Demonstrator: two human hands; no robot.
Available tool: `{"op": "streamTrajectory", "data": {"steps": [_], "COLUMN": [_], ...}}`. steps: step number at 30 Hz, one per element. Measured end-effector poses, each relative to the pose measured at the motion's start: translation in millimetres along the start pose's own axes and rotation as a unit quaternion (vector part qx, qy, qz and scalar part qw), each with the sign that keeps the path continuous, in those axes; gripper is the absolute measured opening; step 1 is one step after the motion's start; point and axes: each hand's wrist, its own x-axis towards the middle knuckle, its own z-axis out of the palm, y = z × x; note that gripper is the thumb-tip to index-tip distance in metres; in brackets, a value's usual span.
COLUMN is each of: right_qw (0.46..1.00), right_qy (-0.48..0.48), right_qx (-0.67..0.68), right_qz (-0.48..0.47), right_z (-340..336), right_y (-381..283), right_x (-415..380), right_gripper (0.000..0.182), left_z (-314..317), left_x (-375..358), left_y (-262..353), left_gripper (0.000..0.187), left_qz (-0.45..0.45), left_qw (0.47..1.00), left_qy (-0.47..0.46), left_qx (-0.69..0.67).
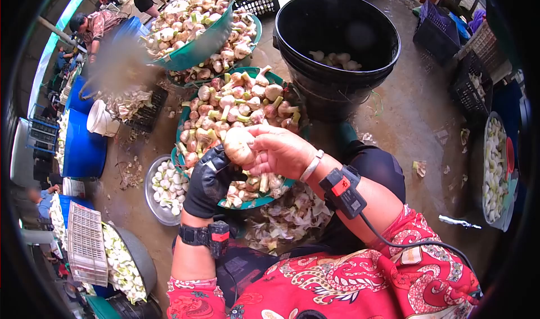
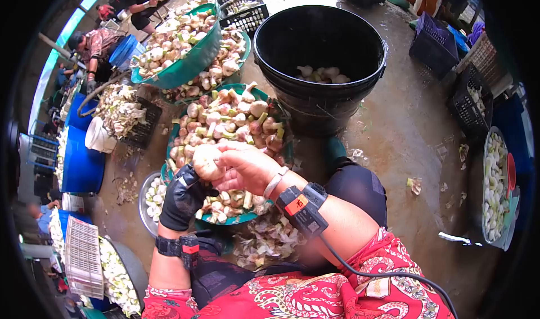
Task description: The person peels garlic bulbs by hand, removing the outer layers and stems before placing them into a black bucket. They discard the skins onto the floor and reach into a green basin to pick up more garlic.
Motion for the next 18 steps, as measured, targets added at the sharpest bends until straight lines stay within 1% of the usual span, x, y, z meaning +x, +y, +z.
{"op": "streamTrajectory", "data": {"steps": [1,2,3,4,5,6,7,9,10,11,13,14,15,17,18], "right_qw": [0.999,0.997,0.997,0.989,0.974,0.968,0.968,0.918,0.875,0.875,0.852,0.812,0.812,0.695,0.652], "right_qy": [0.012,0.026,0.047,0.07,0.094,0.079,0.08,0.098,0.125,0.126,0.147,0.158,0.161,0.169,0.163], "right_qx": [-0.003,-0.008,-0.004,-0.071,-0.136,-0.168,-0.169,-0.343,-0.402,-0.404,-0.383,-0.431,-0.431,-0.551,-0.573], "right_qz": [-0.037,-0.074,-0.061,-0.109,-0.154,-0.169,-0.169,-0.174,-0.238,-0.235,-0.324,-0.36,-0.359,-0.43,-0.47], "right_z": [2,4,7,8,8,15,20,25,21,16,9,7,9,14,15], "right_y": [-1,-3,8,9,9,4,2,-1,2,4,11,14,12,7,7], "right_x": [4,8,-11,-5,-1,-3,-5,-7,-2,3,12,17,16,12,12], "right_gripper": [0.053,0.044,0.044,0.042,0.041,0.035,0.035,0.028,0.02,0.02,0.02,0.017,0.017,0.014,0.011], "left_z": [0,0,22,32,39,39,48,44,40,38,34,33,33,35,36], "left_x": [-1,-1,-17,-17,-15,-10,-7,-2,0,2,2,3,5,7,7], "left_y": [13,24,24,27,28,24,27,12,9,6,3,3,2,0,1], "left_gripper": [0.059,0.06,0.06,0.061,0.062,0.064,0.064,0.062,0.062,0.061,0.059,0.059,0.059,0.06,0.06], "left_qz": [0.004,0.009,-0.002,-0.011,-0.02,0.007,0.03,0.033,0.032,0.027,0.017,0.03,0.043,0.058,0.057], "left_qw": [0.98,0.921,0.929,0.985,0.986,0.989,0.988,0.986,0.986,0.985,0.984,0.983,0.982,0.981,0.981], "left_qy": [0.008,0.016,0.008,0.08,0.146,0.14,0.149,0.164,0.163,0.162,0.164,0.172,0.179,0.184,0.184], "left_qx": [0.2,0.39,0.371,0.154,-0.073,-0.054,-0.039,-0.028,-0.031,-0.052,-0.073,-0.057,-0.043,-0.03,-0.031]}}
